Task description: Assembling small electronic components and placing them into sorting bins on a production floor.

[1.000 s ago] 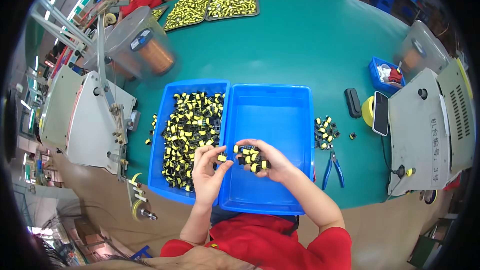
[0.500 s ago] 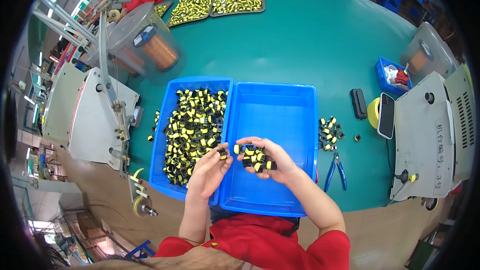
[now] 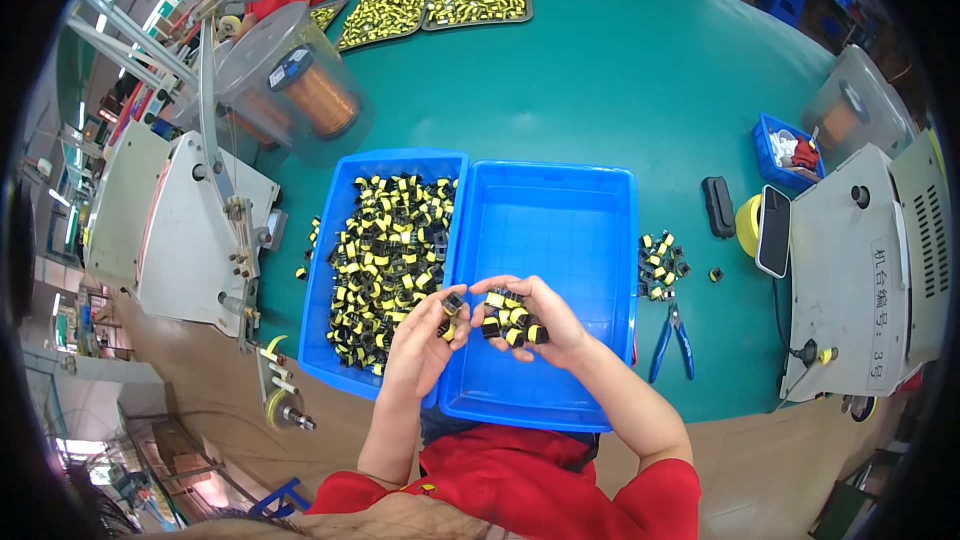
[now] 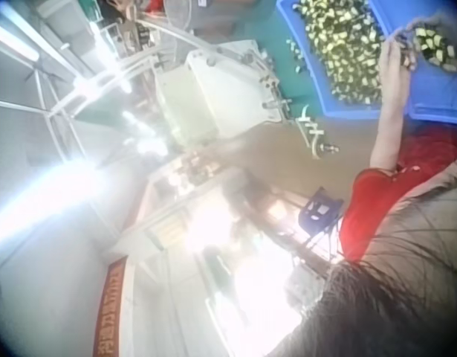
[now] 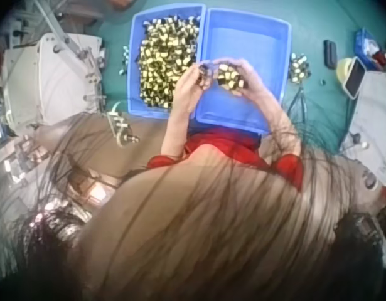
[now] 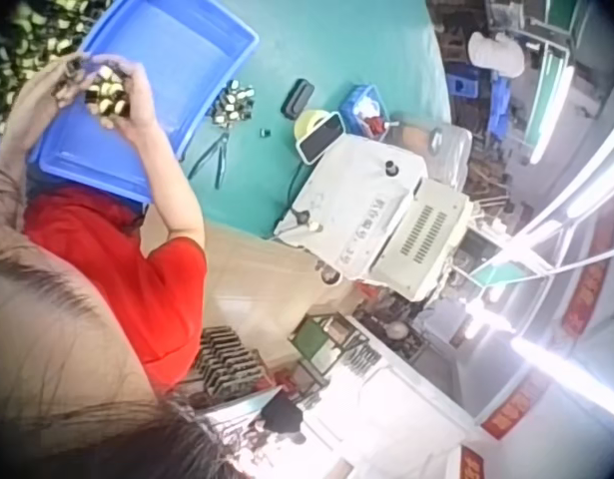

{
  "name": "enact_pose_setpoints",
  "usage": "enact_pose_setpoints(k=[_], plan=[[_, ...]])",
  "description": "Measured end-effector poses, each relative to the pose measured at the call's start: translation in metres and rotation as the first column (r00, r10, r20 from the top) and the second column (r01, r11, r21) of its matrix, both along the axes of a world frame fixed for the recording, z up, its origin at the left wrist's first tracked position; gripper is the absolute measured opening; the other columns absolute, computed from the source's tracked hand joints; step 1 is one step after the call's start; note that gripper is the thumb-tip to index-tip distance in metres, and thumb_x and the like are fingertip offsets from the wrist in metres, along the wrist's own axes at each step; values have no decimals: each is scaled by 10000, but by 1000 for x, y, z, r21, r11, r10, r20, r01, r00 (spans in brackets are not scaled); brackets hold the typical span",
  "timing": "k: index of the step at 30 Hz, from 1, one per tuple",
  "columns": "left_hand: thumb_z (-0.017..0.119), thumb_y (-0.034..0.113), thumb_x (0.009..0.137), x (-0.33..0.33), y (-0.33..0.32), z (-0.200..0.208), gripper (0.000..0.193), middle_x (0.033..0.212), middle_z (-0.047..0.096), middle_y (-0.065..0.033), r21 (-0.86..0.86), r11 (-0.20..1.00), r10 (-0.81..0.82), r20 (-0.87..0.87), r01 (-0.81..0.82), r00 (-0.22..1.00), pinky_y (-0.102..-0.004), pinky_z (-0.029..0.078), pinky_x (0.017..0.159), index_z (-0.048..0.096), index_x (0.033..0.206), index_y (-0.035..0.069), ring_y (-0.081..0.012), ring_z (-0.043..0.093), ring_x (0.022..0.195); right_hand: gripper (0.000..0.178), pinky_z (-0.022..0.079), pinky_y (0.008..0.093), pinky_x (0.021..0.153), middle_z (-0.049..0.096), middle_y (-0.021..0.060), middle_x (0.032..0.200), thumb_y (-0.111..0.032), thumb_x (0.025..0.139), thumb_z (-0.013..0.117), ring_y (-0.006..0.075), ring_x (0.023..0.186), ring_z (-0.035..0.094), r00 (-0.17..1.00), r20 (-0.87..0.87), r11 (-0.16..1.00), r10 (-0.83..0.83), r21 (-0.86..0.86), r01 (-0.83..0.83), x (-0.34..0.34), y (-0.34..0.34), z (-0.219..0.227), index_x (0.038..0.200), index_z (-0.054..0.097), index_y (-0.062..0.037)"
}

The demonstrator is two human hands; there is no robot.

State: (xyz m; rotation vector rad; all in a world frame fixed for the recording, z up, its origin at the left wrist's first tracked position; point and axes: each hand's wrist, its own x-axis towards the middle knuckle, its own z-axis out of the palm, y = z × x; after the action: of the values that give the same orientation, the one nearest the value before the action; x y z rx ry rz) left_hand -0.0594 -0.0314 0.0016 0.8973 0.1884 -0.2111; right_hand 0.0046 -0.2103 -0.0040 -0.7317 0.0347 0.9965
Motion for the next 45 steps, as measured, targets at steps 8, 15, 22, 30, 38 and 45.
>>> enact_pose_setpoints(k=[8,15,22,30,38,45], plan=[[356,259,989,0,1,7,385,815,561,-103,-86,996,-6,-137,-6,990,-263,391,593,490,1167,-55,-165,475,638,405,363,229,292,582,135,877,-344,887,362,194,541,545,1000,-1,999,-31,27,31,-1,1,-3,1158,489,-71],[348,290,986,0,6,2,347,886,560,-97,-188,981,-79,-160,49,984,-257,377,570,511,1073,-3,-138,464,637,393,354,232,281,579,145,845,-331,882,373,175,473,509,1000,1,998,8,57,-8,-2,2,-5,1146,491,-65],[676,15,784,-3,-8,-2,287,1031,505,-59,254,967,24,-21,-18,999,-237,449,673,490,1000,40,-92,507,924,372,356,219,307,567,101,822,-257,900,323,136,487,506,991,105,994,87,49,-93,-9,8,0,1156,496,-51],[590,44,851,-4,0,3,248,996,547,-69,298,954,-15,-69,35,997,-203,411,551,510,1083,3,-60,523,797,522,319,219,298,578,135,769,-355,902,278,147,450,475,980,187,996,65,-80,-51,-10,10,7,1356,342,-107],[329,245,967,1,10,-3,385,954,543,-113,-233,969,-116,-156,77,981,-213,348,458,444,1226,-14,-126,483,620,572,308,203,291,590,154,748,-480,931,222,136,413,457,984,129,991,126,-55,-120,-6,8,11,1436,219,-212],[377,234,959,0,7,3,285,971,541,-111,-293,956,-61,-177,7,982,-218,366,471,487,1101,13,-129,496,639,551,307,192,301,593,149,743,-505,941,207,122,416,460,975,130,980,181,-104,-168,-6,8,12,1441,182,-275]])
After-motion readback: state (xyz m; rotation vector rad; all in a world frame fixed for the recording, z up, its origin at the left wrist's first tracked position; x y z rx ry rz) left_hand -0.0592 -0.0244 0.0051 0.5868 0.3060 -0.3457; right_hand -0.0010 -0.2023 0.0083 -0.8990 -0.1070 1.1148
